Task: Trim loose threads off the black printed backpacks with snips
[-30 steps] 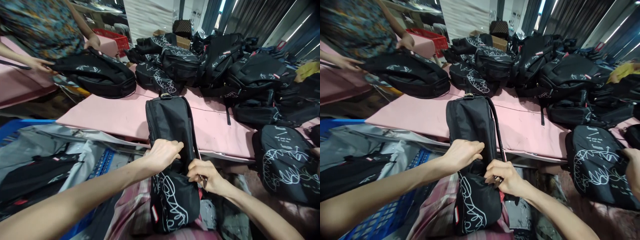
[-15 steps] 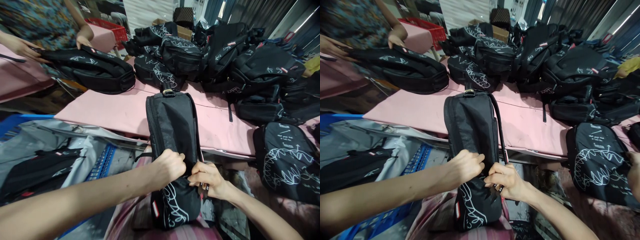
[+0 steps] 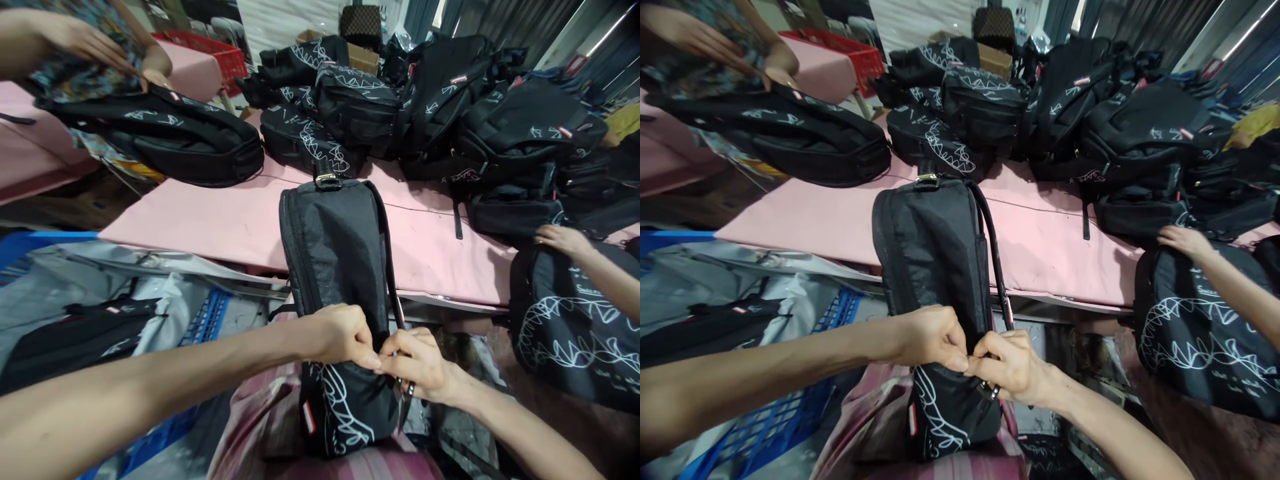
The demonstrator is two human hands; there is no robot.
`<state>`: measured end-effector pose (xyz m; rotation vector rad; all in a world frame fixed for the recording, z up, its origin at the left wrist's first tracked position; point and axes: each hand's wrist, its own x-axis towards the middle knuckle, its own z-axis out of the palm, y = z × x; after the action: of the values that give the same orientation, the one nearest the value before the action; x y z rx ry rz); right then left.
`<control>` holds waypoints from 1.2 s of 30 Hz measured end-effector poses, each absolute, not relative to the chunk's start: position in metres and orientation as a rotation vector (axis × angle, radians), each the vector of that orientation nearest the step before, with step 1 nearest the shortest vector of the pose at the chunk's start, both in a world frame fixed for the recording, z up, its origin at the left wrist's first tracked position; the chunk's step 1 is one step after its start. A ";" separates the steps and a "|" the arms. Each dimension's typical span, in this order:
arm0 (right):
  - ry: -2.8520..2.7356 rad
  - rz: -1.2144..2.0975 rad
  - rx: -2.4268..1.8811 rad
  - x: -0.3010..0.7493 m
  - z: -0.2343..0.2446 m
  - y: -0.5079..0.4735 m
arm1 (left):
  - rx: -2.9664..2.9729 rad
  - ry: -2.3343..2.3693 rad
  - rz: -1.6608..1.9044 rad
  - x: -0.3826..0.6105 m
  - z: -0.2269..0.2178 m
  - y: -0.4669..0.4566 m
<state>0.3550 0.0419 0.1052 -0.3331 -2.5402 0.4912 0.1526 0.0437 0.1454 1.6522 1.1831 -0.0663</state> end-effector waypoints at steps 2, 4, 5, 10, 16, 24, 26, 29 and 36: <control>-2.480 0.510 -0.330 0.355 0.105 0.041 | 1.530 1.132 0.001 0.150 0.138 0.047; -2.423 0.539 -0.307 0.355 0.103 0.040 | 1.427 1.110 0.040 0.148 0.133 0.048; -2.403 0.547 -0.288 0.355 0.102 0.040 | 1.414 1.122 0.035 0.147 0.133 0.047; -2.386 0.512 -0.289 0.355 0.099 0.040 | 1.801 1.394 0.127 0.152 0.142 0.030; -2.368 0.502 -0.285 0.354 0.101 0.041 | 1.415 1.461 0.503 0.140 0.154 0.031; -2.343 0.493 -0.335 0.358 0.097 0.040 | 1.706 1.204 0.158 0.068 0.184 0.004; -2.359 0.494 -0.320 0.357 0.096 0.039 | 1.956 1.208 0.299 0.081 0.179 0.000; -2.405 0.477 -0.313 0.356 0.096 0.039 | 2.157 1.104 0.438 0.112 0.166 0.011; -2.419 0.493 -0.321 0.355 0.101 0.037 | 2.413 0.806 -0.077 0.132 0.163 0.048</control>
<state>0.3550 0.0372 0.1007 -0.3206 -2.4191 0.4932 0.1325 0.0476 0.1629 2.4133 0.8064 -0.0772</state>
